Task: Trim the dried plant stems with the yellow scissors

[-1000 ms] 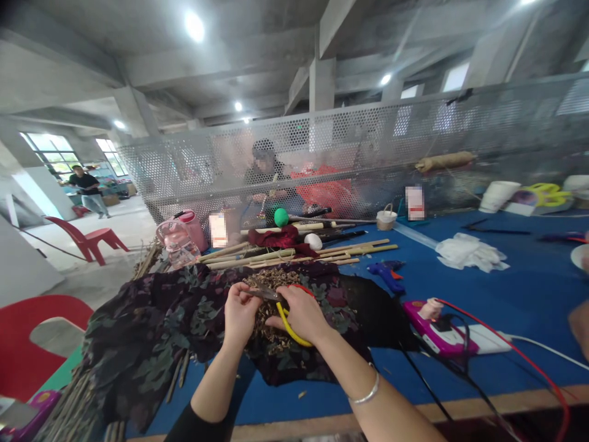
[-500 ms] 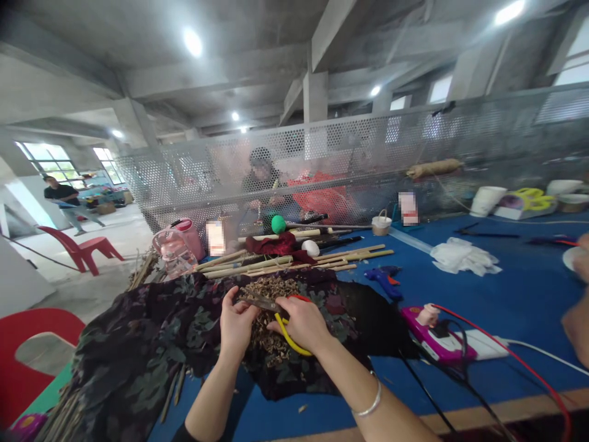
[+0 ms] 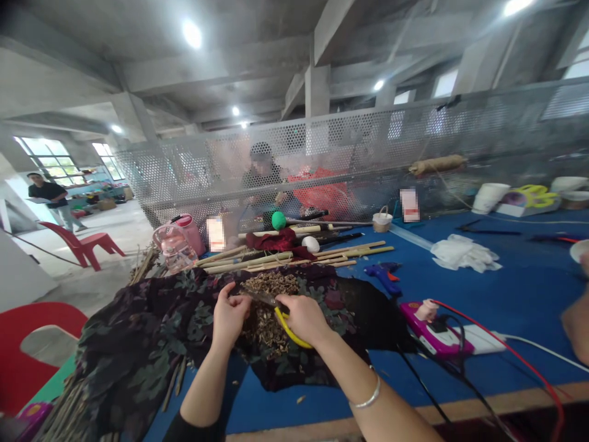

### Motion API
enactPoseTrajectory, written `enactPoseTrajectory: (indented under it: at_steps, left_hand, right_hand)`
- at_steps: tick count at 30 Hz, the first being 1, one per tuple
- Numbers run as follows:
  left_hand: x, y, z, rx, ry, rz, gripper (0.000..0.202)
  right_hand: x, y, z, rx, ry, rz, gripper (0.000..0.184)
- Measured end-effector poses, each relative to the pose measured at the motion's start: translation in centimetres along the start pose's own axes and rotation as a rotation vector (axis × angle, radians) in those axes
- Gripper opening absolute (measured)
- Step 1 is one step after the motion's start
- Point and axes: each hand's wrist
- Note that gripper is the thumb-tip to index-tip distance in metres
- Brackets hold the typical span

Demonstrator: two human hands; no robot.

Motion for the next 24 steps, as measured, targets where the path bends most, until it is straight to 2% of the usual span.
enactPoseTrajectory:
  at_steps: [3, 5, 8, 10, 13, 15, 19, 21, 24]
  left_hand:
    - [-0.1, -0.8, -1.3, 0.013, -0.236, 0.054, 0.054]
    - [0.2, -0.8, -2.1, -0.003, -0.423, 0.117, 0.039]
    - [1.2, 0.1, -3.0, -0.144, -0.709, 0.184, 0.023]
    - [2.1, 1.1, -3.6, -0.252, -0.848, 0.157, 0.018]
    - [3.5, 2.7, -4.0, -0.354, -0.951, 0.023, 0.010]
    - [4.3, 3.5, -3.6, -0.423, -0.961, 0.003, 0.008]
    - [5.2, 4.9, -1.3, -0.692, -0.850, 0.232, 0.013]
    - [5.2, 5.3, 0.1, -0.809, -0.825, 0.286, 0.018]
    - [4.4, 5.6, 1.5, -0.849, -0.818, 0.273, 0.018]
  right_hand:
    - [0.1, 0.1, -0.3, 0.050, -0.060, -0.002, 0.043]
    - [0.3, 0.0, -0.4, 0.051, -0.085, 0.011, 0.049]
    - [0.8, -0.2, -0.5, 0.017, -0.114, 0.045, 0.047]
    - [1.0, -0.4, -0.5, 0.019, -0.122, 0.069, 0.045]
    - [1.2, -0.7, -0.6, 0.070, -0.122, 0.097, 0.040]
    - [1.4, -0.8, -0.7, 0.104, -0.135, 0.120, 0.038]
    - [1.8, -1.0, -0.5, 0.151, -0.179, 0.133, 0.041]
    - [2.0, -1.0, -0.4, 0.167, -0.192, 0.123, 0.042]
    - [2.0, -1.0, -0.3, 0.189, -0.215, 0.118, 0.041]
Point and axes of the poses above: each hand's wrist, its own y-axis away from the middle knuckle, its own z-axis out of the palm, x = y × z, and after that the axes turned 11 degrees about z, right-handed
